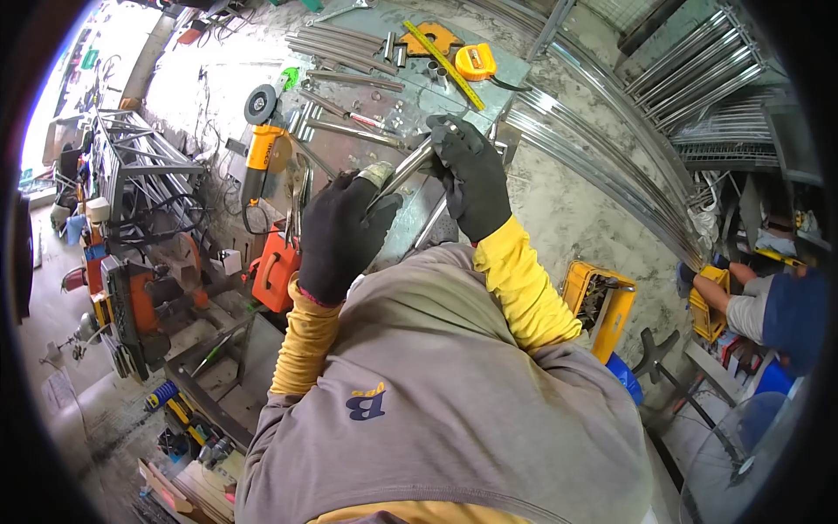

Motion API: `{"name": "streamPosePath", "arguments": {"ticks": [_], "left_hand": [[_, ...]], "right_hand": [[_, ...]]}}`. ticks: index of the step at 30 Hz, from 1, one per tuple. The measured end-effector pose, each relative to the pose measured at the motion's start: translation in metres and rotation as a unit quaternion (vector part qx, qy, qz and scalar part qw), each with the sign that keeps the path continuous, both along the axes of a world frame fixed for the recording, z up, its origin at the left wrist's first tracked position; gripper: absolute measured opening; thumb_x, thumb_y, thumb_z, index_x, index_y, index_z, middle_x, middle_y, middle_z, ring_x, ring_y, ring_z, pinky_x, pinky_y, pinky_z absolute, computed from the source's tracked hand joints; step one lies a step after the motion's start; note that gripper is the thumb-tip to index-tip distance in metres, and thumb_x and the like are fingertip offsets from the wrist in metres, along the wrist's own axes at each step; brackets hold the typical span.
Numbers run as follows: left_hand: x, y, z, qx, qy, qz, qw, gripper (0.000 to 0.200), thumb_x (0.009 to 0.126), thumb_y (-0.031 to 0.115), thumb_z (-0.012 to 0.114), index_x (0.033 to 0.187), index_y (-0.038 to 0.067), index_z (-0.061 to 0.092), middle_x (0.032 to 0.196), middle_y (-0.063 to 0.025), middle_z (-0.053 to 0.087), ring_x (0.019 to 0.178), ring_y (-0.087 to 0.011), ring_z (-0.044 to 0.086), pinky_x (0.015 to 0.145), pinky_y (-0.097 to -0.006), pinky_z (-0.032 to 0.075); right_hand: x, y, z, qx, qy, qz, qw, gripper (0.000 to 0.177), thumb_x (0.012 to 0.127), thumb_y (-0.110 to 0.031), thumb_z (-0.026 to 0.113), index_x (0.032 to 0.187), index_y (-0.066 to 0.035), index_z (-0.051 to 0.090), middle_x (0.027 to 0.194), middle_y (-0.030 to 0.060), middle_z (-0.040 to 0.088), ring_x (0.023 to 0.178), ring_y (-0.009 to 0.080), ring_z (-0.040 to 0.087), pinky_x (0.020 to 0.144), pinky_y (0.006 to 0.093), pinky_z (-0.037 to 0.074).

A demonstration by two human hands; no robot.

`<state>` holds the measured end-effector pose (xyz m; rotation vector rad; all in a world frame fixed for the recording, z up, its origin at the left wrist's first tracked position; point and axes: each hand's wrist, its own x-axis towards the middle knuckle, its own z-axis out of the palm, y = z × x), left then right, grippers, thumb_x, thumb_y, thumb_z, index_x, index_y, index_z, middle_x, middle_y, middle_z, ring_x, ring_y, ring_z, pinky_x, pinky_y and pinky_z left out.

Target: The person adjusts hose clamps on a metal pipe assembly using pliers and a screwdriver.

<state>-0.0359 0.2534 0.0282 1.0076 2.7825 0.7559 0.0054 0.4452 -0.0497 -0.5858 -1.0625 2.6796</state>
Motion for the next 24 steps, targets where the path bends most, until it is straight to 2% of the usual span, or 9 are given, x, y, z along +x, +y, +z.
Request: {"name": "streamPosePath", "arguments": {"ticks": [3, 4, 6, 16, 18, 19, 22, 23, 24], "left_hand": [[0.003, 0.0, -0.005, 0.047, 0.02, 0.006, 0.999, 0.022, 0.089, 0.022, 0.078, 0.102, 0.005, 0.071, 0.089, -0.0177, 0.069, 0.081, -0.0405, 0.067, 0.07, -0.0484, 0.052], [0.004, -0.001, -0.005, 0.048, 0.019, 0.007, 0.999, 0.022, 0.089, 0.022, 0.078, 0.102, 0.005, 0.071, 0.089, -0.0177, 0.069, 0.081, -0.0405, 0.067, 0.07, -0.0484, 0.052], [0.005, -0.002, -0.002, 0.044, -0.057, 0.019, 0.997, 0.021, 0.089, 0.023, 0.077, 0.092, 0.004, 0.067, 0.085, -0.0184, 0.066, 0.079, -0.0412, 0.066, 0.067, -0.0501, 0.05], [0.005, -0.002, -0.008, 0.037, -0.019, 0.035, 0.999, 0.022, 0.09, 0.025, 0.076, 0.089, 0.006, 0.065, 0.083, -0.0173, 0.065, 0.079, -0.042, 0.065, 0.068, -0.0507, 0.05], [0.004, -0.004, -0.013, 0.024, -0.026, 0.025, 0.999, 0.021, 0.091, 0.026, 0.075, 0.09, 0.007, 0.066, 0.083, -0.0178, 0.064, 0.08, -0.042, 0.065, 0.069, -0.0509, 0.05], [0.002, -0.005, -0.015, 0.025, -0.024, 0.019, 0.999, 0.02, 0.09, 0.025, 0.074, 0.091, 0.007, 0.066, 0.084, -0.0174, 0.065, 0.08, -0.0417, 0.065, 0.07, -0.0512, 0.051], [-0.014, -0.019, -0.033, -0.063, -0.058, -0.014, 0.996, 0.017, 0.088, 0.02, 0.072, 0.098, 0.006, 0.068, 0.091, -0.0174, 0.068, 0.086, -0.0421, 0.066, 0.077, -0.0535, 0.053], [-0.02, -0.022, -0.049, -0.081, -0.037, -0.002, 0.996, 0.013, 0.088, 0.016, 0.07, 0.097, 0.008, 0.069, 0.092, -0.0161, 0.069, 0.091, -0.04, 0.067, 0.083, -0.0526, 0.052], [-0.028, -0.024, -0.061, -0.084, -0.026, 0.002, 0.996, 0.013, 0.088, 0.016, 0.07, 0.097, 0.008, 0.069, 0.092, -0.0161, 0.069, 0.091, -0.04, 0.067, 0.083, -0.0526, 0.052]], "right_hand": [[0.004, 0.003, -0.011, 0.015, -0.003, 0.027, 1.0, 0.045, 0.106, -0.025, 0.067, 0.14, 0.003, 0.06, 0.118, 0.0131, 0.071, 0.106, 0.0198, 0.069, 0.098, 0.0335, 0.056], [0.004, 0.003, -0.012, 0.016, -0.005, 0.028, 0.999, 0.045, 0.106, -0.025, 0.067, 0.14, 0.003, 0.06, 0.118, 0.0131, 0.071, 0.106, 0.0198, 0.069, 0.098, 0.0335, 0.056], [0.004, 0.002, -0.013, -0.026, 0.015, 0.019, 0.999, 0.042, 0.1, -0.014, 0.072, 0.137, 0.004, 0.062, 0.119, 0.0067, 0.07, 0.103, 0.0134, 0.067, 0.095, 0.0296, 0.058], [0.003, 0.003, -0.011, 0.013, 0.0, 0.033, 0.999, 0.038, 0.102, -0.019, 0.072, 0.133, 0.003, 0.065, 0.114, 0.0049, 0.071, 0.1, 0.0135, 0.068, 0.091, 0.0318, 0.06], [0.001, 0.008, -0.017, 0.115, 0.004, 0.029, 0.993, 0.033, 0.104, -0.017, 0.068, 0.131, 0.002, 0.065, 0.113, 0.0066, 0.07, 0.1, 0.0159, 0.069, 0.089, 0.0334, 0.061], [-0.003, 0.012, -0.035, 0.307, 0.068, -0.013, 0.949, 0.03, 0.105, -0.018, 0.064, 0.129, 0.001, 0.066, 0.113, 0.0093, 0.07, 0.097, 0.0181, 0.07, 0.089, 0.0337, 0.061], [-0.002, 0.044, -0.062, 0.009, 0.043, -0.12, 0.992, 0.035, 0.107, -0.024, 0.062, 0.133, 0.0, 0.06, 0.11, 0.0105, 0.069, 0.091, 0.0188, 0.069, 0.084, 0.0333, 0.06], [-0.002, 0.055, -0.066, 0.035, 0.013, -0.14, 0.989, 0.036, 0.107, -0.026, 0.061, 0.134, -0.001, 0.059, 0.109, 0.0098, 0.069, 0.091, 0.0177, 0.069, 0.082, 0.0334, 0.06], [0.001, 0.063, -0.068, 0.06, -0.017, -0.156, 0.986, 0.037, 0.108, -0.027, 0.06, 0.135, -0.002, 0.058, 0.109, 0.009, 0.069, 0.091, 0.0167, 0.068, 0.081, 0.0336, 0.06]]}}
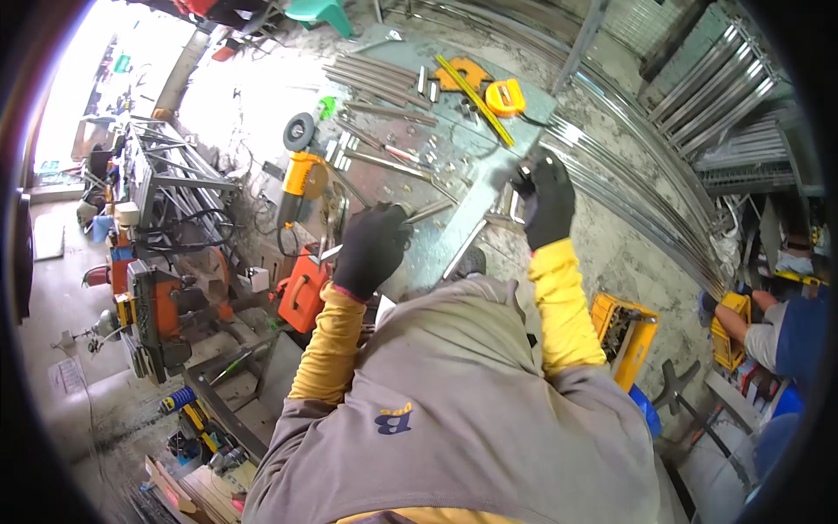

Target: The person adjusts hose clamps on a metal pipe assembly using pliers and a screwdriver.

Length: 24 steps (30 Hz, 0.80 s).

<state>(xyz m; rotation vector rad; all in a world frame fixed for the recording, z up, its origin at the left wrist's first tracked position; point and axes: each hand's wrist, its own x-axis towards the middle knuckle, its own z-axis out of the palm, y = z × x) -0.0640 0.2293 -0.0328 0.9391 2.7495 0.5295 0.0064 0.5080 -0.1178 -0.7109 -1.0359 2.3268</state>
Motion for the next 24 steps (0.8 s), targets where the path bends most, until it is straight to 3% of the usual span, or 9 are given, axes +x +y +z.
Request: {"name": "streamPosePath", "arguments": {"ticks": [4, 6, 10, 16, 19, 20, 21, 23, 24], "left_hand": [[-0.048, 0.016, -0.029, 0.031, 0.142, -0.126, 0.981, 0.017, 0.078, 0.009, 0.067, 0.095, 0.011, 0.072, 0.097, -0.0124, 0.069, 0.097, -0.0348, 0.067, 0.093, -0.0497, 0.05], [-0.081, 0.029, -0.062, 0.02, 0.165, -0.131, 0.977, 0.021, 0.078, 0.006, 0.064, 0.095, 0.012, 0.074, 0.101, -0.0122, 0.071, 0.099, -0.035, 0.068, 0.098, -0.0476, 0.05], [-0.127, 0.054, -0.084, -0.134, 0.153, -0.097, 0.974, 0.027, 0.094, 0.017, 0.058, 0.114, 0.017, 0.077, 0.139, -0.0171, 0.066, 0.139, -0.0403, 0.055, 0.121, -0.0603, 0.034], [-0.112, 0.033, -0.055, 0.042, 0.145, 0.061, 0.987, 0.04, 0.091, 0.02, 0.067, 0.13, 0.014, 0.069, 0.136, -0.0204, 0.065, 0.129, -0.0438, 0.058, 0.112, -0.0545, 0.042], [-0.122, -0.021, -0.111, -0.029, 0.077, 0.074, 0.994, 0.019, 0.088, 0.013, 0.062, 0.103, 0.007, 0.072, 0.097, -0.0215, 0.073, 0.088, -0.0404, 0.072, 0.074, -0.0477, 0.057], [-0.115, -0.049, -0.162, 0.139, 0.204, 0.101, 0.964, 0.013, 0.087, 0.012, 0.062, 0.096, 0.006, 0.07, 0.092, -0.0185, 0.071, 0.087, -0.0405, 0.07, 0.074, -0.0492, 0.056], [-0.097, -0.066, -0.135, 0.182, 0.151, 0.127, 0.963, 0.009, 0.088, 0.012, 0.062, 0.093, 0.007, 0.067, 0.088, -0.0167, 0.067, 0.082, -0.0389, 0.068, 0.072, -0.0498, 0.055], [-0.07, -0.098, -0.114, 0.081, 0.206, 0.127, 0.967, 0.009, 0.091, 0.01, 0.062, 0.097, 0.007, 0.069, 0.087, -0.015, 0.067, 0.078, -0.0327, 0.067, 0.073, -0.0436, 0.054], [-0.05, -0.095, -0.1, 0.354, -0.021, 0.3, 0.886, 0.012, 0.094, 0.01, 0.063, 0.101, 0.005, 0.072, 0.091, -0.0175, 0.072, 0.083, -0.0321, 0.07, 0.075, -0.0405, 0.055]], "right_hand": [[0.026, 0.007, -0.028, -0.007, -0.002, 0.12, 0.993, 0.043, 0.111, -0.03, 0.057, 0.144, -0.002, 0.057, 0.115, 0.0045, 0.065, 0.094, 0.0112, 0.062, 0.079, 0.0274, 0.055], [0.037, 0.006, -0.061, 0.174, -0.008, 0.228, 0.958, 0.042, 0.114, -0.028, 0.049, 0.143, 0.002, 0.058, 0.127, 0.0077, 0.067, 0.112, 0.0142, 0.064, 0.09, 0.0316, 0.056], [0.054, -0.045, -0.045, -0.116, -0.007, 0.225, 0.967, 0.044, 0.108, -0.036, 0.061, 0.136, -0.002, 0.061, 0.112, 0.009, 0.07, 0.094, 0.0189, 0.069, 0.083, 0.0336, 0.059], [0.082, -0.056, -0.066, -0.205, -0.034, 0.205, 0.956, 0.033, 0.104, -0.045, 0.066, 0.121, -0.016, 0.071, 0.09, -0.0012, 0.071, 0.076, 0.0158, 0.066, 0.079, 0.0395, 0.057], [0.083, -0.037, -0.078, -0.256, -0.101, 0.181, 0.944, 0.027, 0.103, -0.045, 0.069, 0.111, -0.02, 0.072, 0.086, -0.0021, 0.067, 0.075, 0.0153, 0.06, 0.078, 0.0391, 0.054], [0.084, -0.034, -0.081, -0.22, -0.17, 0.122, 0.953, 0.025, 0.104, -0.042, 0.068, 0.113, -0.019, 0.071, 0.088, -0.0016, 0.067, 0.076, 0.0157, 0.059, 0.078, 0.0397, 0.054], [0.088, -0.015, -0.094, -0.248, -0.021, 0.237, 0.939, 0.023, 0.105, -0.037, 0.066, 0.116, -0.018, 0.069, 0.09, -0.0001, 0.067, 0.077, 0.0156, 0.059, 0.078, 0.0404, 0.054], [0.08, -0.01, -0.084, -0.099, -0.142, 0.158, 0.972, 0.023, 0.107, -0.034, 0.062, 0.119, -0.015, 0.068, 0.089, 0.0016, 0.065, 0.072, 0.015, 0.059, 0.075, 0.0395, 0.054], [0.071, -0.009, -0.065, -0.048, -0.146, 0.179, 0.972, 0.027, 0.107, -0.035, 0.061, 0.123, -0.014, 0.068, 0.089, 0.0008, 0.065, 0.067, 0.0134, 0.06, 0.07, 0.0371, 0.055]]}}
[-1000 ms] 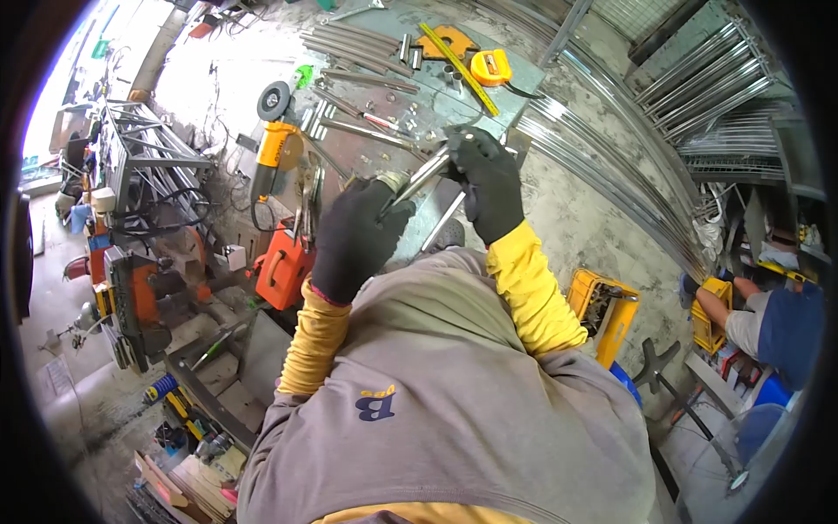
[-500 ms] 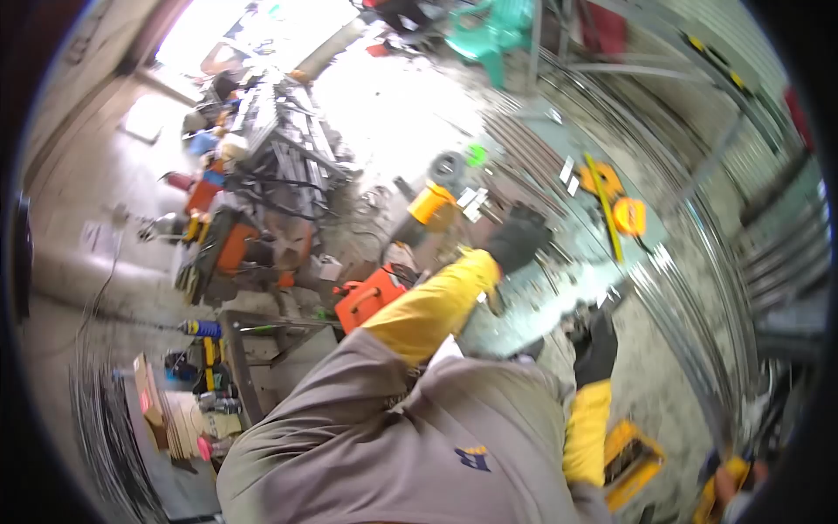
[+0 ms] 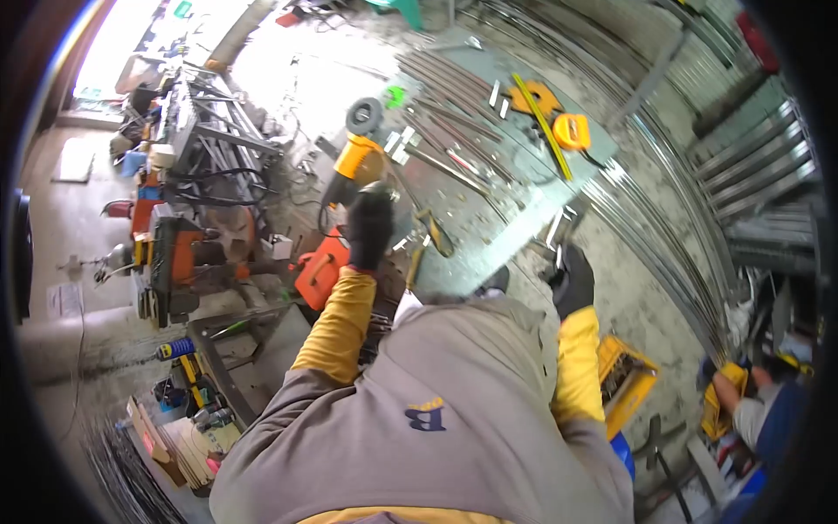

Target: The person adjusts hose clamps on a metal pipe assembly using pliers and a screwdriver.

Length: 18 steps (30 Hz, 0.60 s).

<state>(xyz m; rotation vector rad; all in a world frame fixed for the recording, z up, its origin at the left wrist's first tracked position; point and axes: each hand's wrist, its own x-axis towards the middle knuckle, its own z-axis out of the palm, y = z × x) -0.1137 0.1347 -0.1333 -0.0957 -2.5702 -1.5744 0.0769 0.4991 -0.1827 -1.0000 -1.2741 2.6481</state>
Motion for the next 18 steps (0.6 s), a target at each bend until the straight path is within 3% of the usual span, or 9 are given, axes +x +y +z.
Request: {"name": "streamPosePath", "arguments": {"ticks": [1, 2, 5, 7, 8, 11, 14, 17, 18], "left_hand": [[0.006, -0.027, -0.014, -0.176, 0.121, -0.041, 0.976, 0.016, 0.098, 0.012, 0.063, 0.106, 0.003, 0.072, 0.091, -0.0191, 0.073, 0.084, -0.0301, 0.072, 0.076, -0.0392, 0.056], [0.017, -0.028, -0.013, -0.116, 0.065, 0.029, 0.991, 0.016, 0.098, 0.011, 0.063, 0.108, 0.001, 0.07, 0.087, -0.0178, 0.073, 0.079, -0.0279, 0.071, 0.076, -0.039, 0.055], [0.041, -0.031, -0.002, -0.128, 0.045, 0.083, 0.987, 0.016, 0.099, 0.013, 0.062, 0.106, 0.001, 0.07, 0.084, -0.0165, 0.073, 0.075, -0.0247, 0.07, 0.073, -0.0388, 0.054], [0.049, -0.027, 0.013, -0.144, -0.095, 0.107, 0.979, 0.021, 0.099, 0.016, 0.065, 0.112, 0.001, 0.07, 0.082, -0.0161, 0.073, 0.074, -0.0247, 0.071, 0.07, -0.0396, 0.053], [0.051, -0.024, 0.014, -0.142, -0.093, 0.104, 0.98, 0.021, 0.099, 0.016, 0.065, 0.112, 0.001, 0.07, 0.082, -0.0161, 0.073, 0.074, -0.0247, 0.071, 0.07, -0.0396, 0.053], [0.049, 0.013, 0.016, -0.032, -0.09, 0.022, 0.995, 0.033, 0.098, 0.021, 0.069, 0.124, 0.001, 0.067, 0.079, -0.014, 0.073, 0.073, -0.0234, 0.071, 0.067, -0.0406, 0.052], [0.05, 0.051, 0.023, -0.138, -0.135, -0.004, 0.981, 0.054, 0.095, 0.031, 0.073, 0.136, -0.001, 0.06, 0.081, -0.015, 0.073, 0.074, -0.0304, 0.072, 0.069, -0.0447, 0.053], [0.041, 0.071, 0.005, -0.311, -0.14, 0.0, 0.94, 0.074, 0.087, 0.044, 0.078, 0.138, -0.005, 0.055, 0.107, -0.0271, 0.073, 0.098, -0.0474, 0.07, 0.086, -0.0563, 0.054], [0.039, 0.074, 0.004, -0.317, -0.14, -0.011, 0.938, 0.074, 0.087, 0.044, 0.078, 0.138, -0.005, 0.055, 0.107, -0.0271, 0.073, 0.098, -0.0474, 0.07, 0.086, -0.0563, 0.054]], "right_hand": [[-0.01, 0.003, 0.015, -0.04, -0.019, 0.002, 0.999, 0.036, 0.11, -0.032, 0.055, 0.133, -0.006, 0.064, 0.095, 0.0039, 0.069, 0.069, 0.0116, 0.064, 0.064, 0.0321, 0.06], [-0.022, -0.002, 0.027, 0.009, -0.027, 0.019, 0.999, 0.04, 0.108, -0.037, 0.058, 0.131, -0.005, 0.065, 0.092, 0.0054, 0.07, 0.064, 0.0098, 0.062, 0.062, 0.0288, 0.059], [-0.051, -0.012, 0.054, 0.055, 0.017, 0.149, 0.987, 0.039, 0.108, -0.035, 0.058, 0.128, -0.002, 0.067, 0.096, 0.0083, 0.072, 0.066, 0.0096, 0.065, 0.058, 0.0252, 0.056], [-0.064, -0.028, 0.04, 0.154, 0.1, 0.212, 0.96, 0.035, 0.108, -0.03, 0.059, 0.125, -0.001, 0.068, 0.099, 0.01, 0.074, 0.07, 0.0129, 0.07, 0.056, 0.0277, 0.057], [-0.069, -0.033, 0.038, -0.018, 0.058, 0.23, 0.971, 0.032, 0.106, -0.027, 0.061, 0.123, -0.001, 0.07, 0.099, 0.0091, 0.074, 0.077, 0.0172, 0.074, 0.058, 0.0309, 0.059], [-0.078, -0.074, 0.048, 0.05, 0.032, 0.247, 0.967, 0.029, 0.101, -0.026, 0.069, 0.118, -0.004, 0.074, 0.098, 0.007, 0.073, 0.076, 0.0183, 0.072, 0.061, 0.0299, 0.059], [-0.072, -0.108, 0.03, 0.032, 0.022, 0.288, 0.957, 0.023, 0.102, -0.023, 0.065, 0.115, -0.005, 0.073, 0.097, 0.005, 0.073, 0.066, 0.013, 0.063, 0.059, 0.0277, 0.054], [-0.054, -0.117, 0.035, 0.022, 0.028, 0.304, 0.952, 0.03, 0.102, -0.019, 0.062, 0.127, -0.005, 0.069, 0.102, 0.0052, 0.073, 0.074, 0.0141, 0.067, 0.063, 0.0268, 0.055], [-0.047, -0.118, 0.031, 0.015, 0.037, 0.306, 0.951, 0.034, 0.102, -0.016, 0.061, 0.133, -0.004, 0.066, 0.104, 0.0057, 0.072, 0.078, 0.0153, 0.068, 0.067, 0.0277, 0.057]]}}
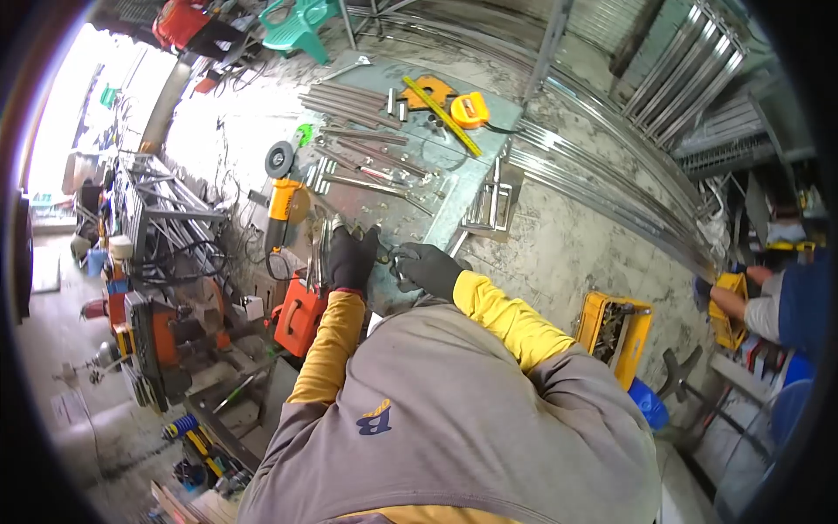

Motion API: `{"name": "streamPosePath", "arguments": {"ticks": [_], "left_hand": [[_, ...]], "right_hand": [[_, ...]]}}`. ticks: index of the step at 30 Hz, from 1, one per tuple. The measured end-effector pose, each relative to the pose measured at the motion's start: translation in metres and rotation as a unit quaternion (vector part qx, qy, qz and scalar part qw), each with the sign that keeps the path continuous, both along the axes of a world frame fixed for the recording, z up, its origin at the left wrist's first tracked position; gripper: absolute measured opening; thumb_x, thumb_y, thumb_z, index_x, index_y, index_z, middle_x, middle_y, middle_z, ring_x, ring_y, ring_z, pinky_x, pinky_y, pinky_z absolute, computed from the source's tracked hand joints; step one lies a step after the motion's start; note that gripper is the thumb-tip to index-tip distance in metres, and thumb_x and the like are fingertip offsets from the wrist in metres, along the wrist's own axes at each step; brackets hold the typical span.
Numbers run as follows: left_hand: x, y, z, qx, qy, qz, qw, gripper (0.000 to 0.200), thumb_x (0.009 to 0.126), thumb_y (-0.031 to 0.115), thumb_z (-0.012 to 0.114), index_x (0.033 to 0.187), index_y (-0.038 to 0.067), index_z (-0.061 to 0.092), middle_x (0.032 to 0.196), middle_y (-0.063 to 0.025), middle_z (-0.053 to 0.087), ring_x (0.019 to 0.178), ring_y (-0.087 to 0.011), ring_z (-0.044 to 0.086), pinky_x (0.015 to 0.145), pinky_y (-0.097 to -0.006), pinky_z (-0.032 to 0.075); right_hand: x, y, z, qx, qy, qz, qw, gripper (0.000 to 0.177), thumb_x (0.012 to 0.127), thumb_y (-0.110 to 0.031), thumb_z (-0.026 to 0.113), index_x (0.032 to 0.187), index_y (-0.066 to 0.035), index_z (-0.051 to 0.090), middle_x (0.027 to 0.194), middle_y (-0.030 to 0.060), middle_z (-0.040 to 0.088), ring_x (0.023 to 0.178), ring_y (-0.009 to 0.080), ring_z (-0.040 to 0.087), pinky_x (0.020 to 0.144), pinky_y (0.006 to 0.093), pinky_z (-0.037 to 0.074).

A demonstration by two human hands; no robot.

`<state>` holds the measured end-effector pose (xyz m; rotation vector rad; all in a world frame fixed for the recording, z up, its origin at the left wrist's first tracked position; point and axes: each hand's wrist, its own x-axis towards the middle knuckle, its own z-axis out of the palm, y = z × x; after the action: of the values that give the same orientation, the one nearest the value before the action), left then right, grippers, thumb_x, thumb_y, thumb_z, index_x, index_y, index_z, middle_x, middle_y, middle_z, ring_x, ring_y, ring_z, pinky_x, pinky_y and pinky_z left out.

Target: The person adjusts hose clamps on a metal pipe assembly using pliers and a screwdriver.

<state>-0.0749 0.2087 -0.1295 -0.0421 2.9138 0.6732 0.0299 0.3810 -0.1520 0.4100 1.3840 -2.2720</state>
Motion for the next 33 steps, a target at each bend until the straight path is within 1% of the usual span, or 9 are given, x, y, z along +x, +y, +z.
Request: {"name": "streamPosePath", "arguments": {"ticks": [4, 6, 8, 12, 14, 20, 28, 29, 33], "left_hand": [[-0.017, -0.005, -0.01, -0.043, -0.063, 0.028, 0.997, 0.069, 0.083, 0.03, 0.078, 0.135, -0.007, 0.054, 0.112, -0.0303, 0.071, 0.103, -0.0437, 0.071, 0.092, -0.052, 0.056], [-0.027, -0.028, -0.031, 0.327, -0.207, 0.134, 0.912, 0.061, 0.082, 0.018, 0.076, 0.132, -0.009, 0.052, 0.102, -0.0238, 0.073, 0.09, -0.0344, 0.074, 0.083, -0.0433, 0.059], [-0.025, -0.054, -0.029, 0.132, -0.083, -0.1, 0.983, 0.041, 0.085, 0.012, 0.072, 0.117, -0.011, 0.06, 0.086, -0.0151, 0.071, 0.073, -0.0252, 0.071, 0.069, -0.0352, 0.058], [-0.001, -0.055, 0.022, 0.544, -0.257, 0.133, 0.788, 0.018, 0.087, 0.017, 0.068, 0.091, 0.0, 0.071, 0.075, -0.0103, 0.066, 0.069, -0.0238, 0.066, 0.064, -0.0361, 0.052], [0.023, -0.054, 0.057, 0.145, 0.001, -0.295, 0.944, 0.015, 0.094, 0.017, 0.064, 0.093, 0.002, 0.067, 0.075, -0.0067, 0.064, 0.069, -0.0201, 0.066, 0.066, -0.0356, 0.056], [0.075, -0.072, 0.059, -0.183, 0.163, -0.378, 0.893, 0.017, 0.094, 0.023, 0.067, 0.093, 0.006, 0.066, 0.079, -0.0178, 0.065, 0.075, -0.0347, 0.067, 0.063, -0.0446, 0.053], [0.121, -0.124, 0.086, 0.305, -0.163, -0.21, 0.915, 0.021, 0.103, 0.007, 0.059, 0.119, -0.002, 0.07, 0.096, -0.0048, 0.068, 0.087, -0.0148, 0.068, 0.075, -0.0285, 0.056], [0.128, -0.138, 0.072, 0.441, -0.313, 0.049, 0.84, 0.023, 0.104, 0.007, 0.058, 0.12, -0.002, 0.072, 0.1, -0.0034, 0.07, 0.09, -0.0118, 0.066, 0.08, -0.027, 0.054], [0.168, -0.183, 0.039, 0.412, -0.252, -0.011, 0.876, 0.025, 0.103, 0.01, 0.057, 0.118, -0.001, 0.074, 0.101, -0.0041, 0.073, 0.087, -0.0104, 0.063, 0.078, -0.0289, 0.052]], "right_hand": [[0.028, 0.013, -0.008, -0.112, 0.011, -0.068, 0.991, 0.044, 0.101, -0.007, 0.058, 0.144, -0.001, 0.059, 0.11, 0.0068, 0.071, 0.091, 0.018, 0.071, 0.081, 0.0315, 0.063], [0.043, 0.023, -0.008, -0.13, -0.03, -0.11, 0.985, 0.042, 0.099, -0.001, 0.058, 0.141, -0.001, 0.061, 0.109, 0.0069, 0.072, 0.091, 0.0183, 0.071, 0.09, 0.0335, 0.064], [0.055, 0.032, -0.017, -0.045, -0.013, -0.142, 0.989, 0.04, 0.099, -0.001, 0.064, 0.139, -0.001, 0.063, 0.107, 0.007, 0.073, 0.09, 0.0172, 0.071, 0.089, 0.034, 0.064], [0.079, 0.038, -0.037, -0.117, -0.05, -0.283, 0.951, 0.027, 0.098, -0.004, 0.072, 0.125, -0.002, 0.07, 0.104, 0.0067, 0.073, 0.088, 0.0154, 0.071, 0.076, 0.033, 0.063], [0.089, 0.05, -0.023, -0.059, -0.064, -0.282, 0.955, 0.02, 0.099, -0.006, 0.072, 0.119, -0.001, 0.07, 0.102, 0.0065, 0.074, 0.088, 0.0157, 0.072, 0.073, 0.0325, 0.061], [0.104, 0.051, -0.023, -0.145, -0.109, -0.321, 0.93, 0.019, 0.1, -0.018, 0.071, 0.109, -0.002, 0.07, 0.092, 0.0067, 0.072, 0.084, 0.0187, 0.072, 0.078, 0.0339, 0.061], [0.075, -0.001, -0.009, -0.218, -0.053, -0.221, 0.949, 0.021, 0.102, -0.024, 0.07, 0.11, -0.005, 0.068, 0.095, 0.0088, 0.073, 0.081, 0.0209, 0.073, 0.073, 0.037, 0.062], [0.068, -0.007, -0.006, -0.191, -0.054, -0.197, 0.96, 0.023, 0.1, -0.024, 0.071, 0.109, -0.004, 0.069, 0.095, 0.0092, 0.073, 0.079, 0.0203, 0.072, 0.072, 0.0356, 0.061], [0.045, -0.044, -0.003, -0.013, -0.066, -0.204, 0.977, 0.02, 0.097, -0.023, 0.074, 0.1, -0.003, 0.071, 0.089, 0.0097, 0.073, 0.074, 0.0179, 0.071, 0.063, 0.0341, 0.058]]}}
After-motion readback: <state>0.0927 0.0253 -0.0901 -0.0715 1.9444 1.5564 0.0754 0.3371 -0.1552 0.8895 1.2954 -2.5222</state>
